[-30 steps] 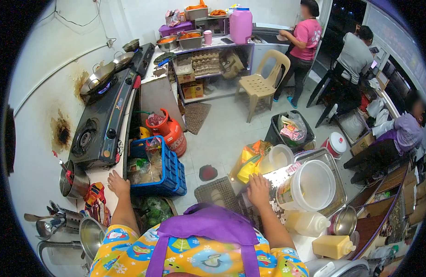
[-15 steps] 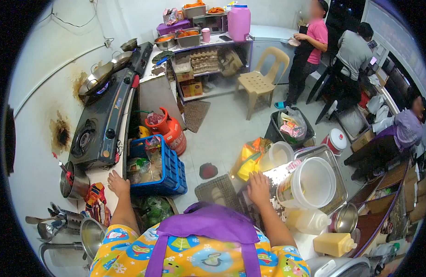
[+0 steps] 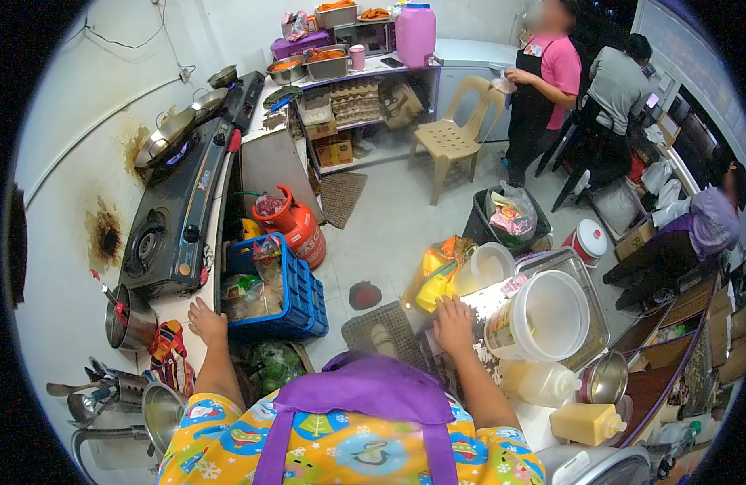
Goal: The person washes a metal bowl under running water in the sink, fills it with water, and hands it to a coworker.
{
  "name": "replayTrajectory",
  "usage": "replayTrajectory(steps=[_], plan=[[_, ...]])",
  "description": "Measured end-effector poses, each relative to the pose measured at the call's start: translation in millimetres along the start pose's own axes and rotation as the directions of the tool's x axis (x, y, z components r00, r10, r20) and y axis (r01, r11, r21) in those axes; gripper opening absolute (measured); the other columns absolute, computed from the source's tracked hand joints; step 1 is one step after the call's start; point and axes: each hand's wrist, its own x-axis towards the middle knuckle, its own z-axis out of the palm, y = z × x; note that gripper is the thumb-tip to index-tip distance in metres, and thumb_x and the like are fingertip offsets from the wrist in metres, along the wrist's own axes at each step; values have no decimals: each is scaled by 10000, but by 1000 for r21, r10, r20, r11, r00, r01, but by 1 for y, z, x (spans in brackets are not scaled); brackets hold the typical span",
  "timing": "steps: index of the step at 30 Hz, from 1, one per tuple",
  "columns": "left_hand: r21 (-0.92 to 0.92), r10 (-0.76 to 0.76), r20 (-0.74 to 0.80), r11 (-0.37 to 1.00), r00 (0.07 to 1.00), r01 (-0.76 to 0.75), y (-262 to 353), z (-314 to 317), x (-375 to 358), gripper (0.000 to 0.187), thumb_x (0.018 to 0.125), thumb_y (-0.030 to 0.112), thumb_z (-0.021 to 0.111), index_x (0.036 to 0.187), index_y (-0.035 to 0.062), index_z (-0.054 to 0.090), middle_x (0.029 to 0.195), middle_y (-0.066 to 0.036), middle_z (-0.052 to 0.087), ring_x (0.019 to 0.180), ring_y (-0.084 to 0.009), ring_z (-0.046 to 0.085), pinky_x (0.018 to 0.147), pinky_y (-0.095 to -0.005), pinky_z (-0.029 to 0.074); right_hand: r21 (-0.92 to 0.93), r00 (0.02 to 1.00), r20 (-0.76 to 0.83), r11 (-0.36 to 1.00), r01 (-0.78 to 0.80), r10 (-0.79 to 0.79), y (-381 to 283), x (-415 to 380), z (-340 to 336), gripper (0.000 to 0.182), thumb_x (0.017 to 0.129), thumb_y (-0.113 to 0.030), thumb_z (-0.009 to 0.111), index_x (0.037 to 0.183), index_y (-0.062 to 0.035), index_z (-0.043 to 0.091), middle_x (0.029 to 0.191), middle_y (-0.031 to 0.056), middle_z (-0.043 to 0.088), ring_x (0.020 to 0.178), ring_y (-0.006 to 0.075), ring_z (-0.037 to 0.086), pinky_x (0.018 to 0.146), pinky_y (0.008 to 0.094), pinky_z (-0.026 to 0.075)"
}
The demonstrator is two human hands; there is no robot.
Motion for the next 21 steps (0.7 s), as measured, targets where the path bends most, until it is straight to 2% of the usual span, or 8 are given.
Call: replayTrajectory(steps=[21], plan=[[-3,10,-13,1000,1000,-10,-1,2,1,864,716,255,799,1435,124,337,1457,-110,360,1351,-311,358,1082,-508,345,-8,1000,-2,1000,-4,4,0,0,1,566,762,-162,685,1287,-36,516,1333,138,511,1318,334,398,1088,493,294]])
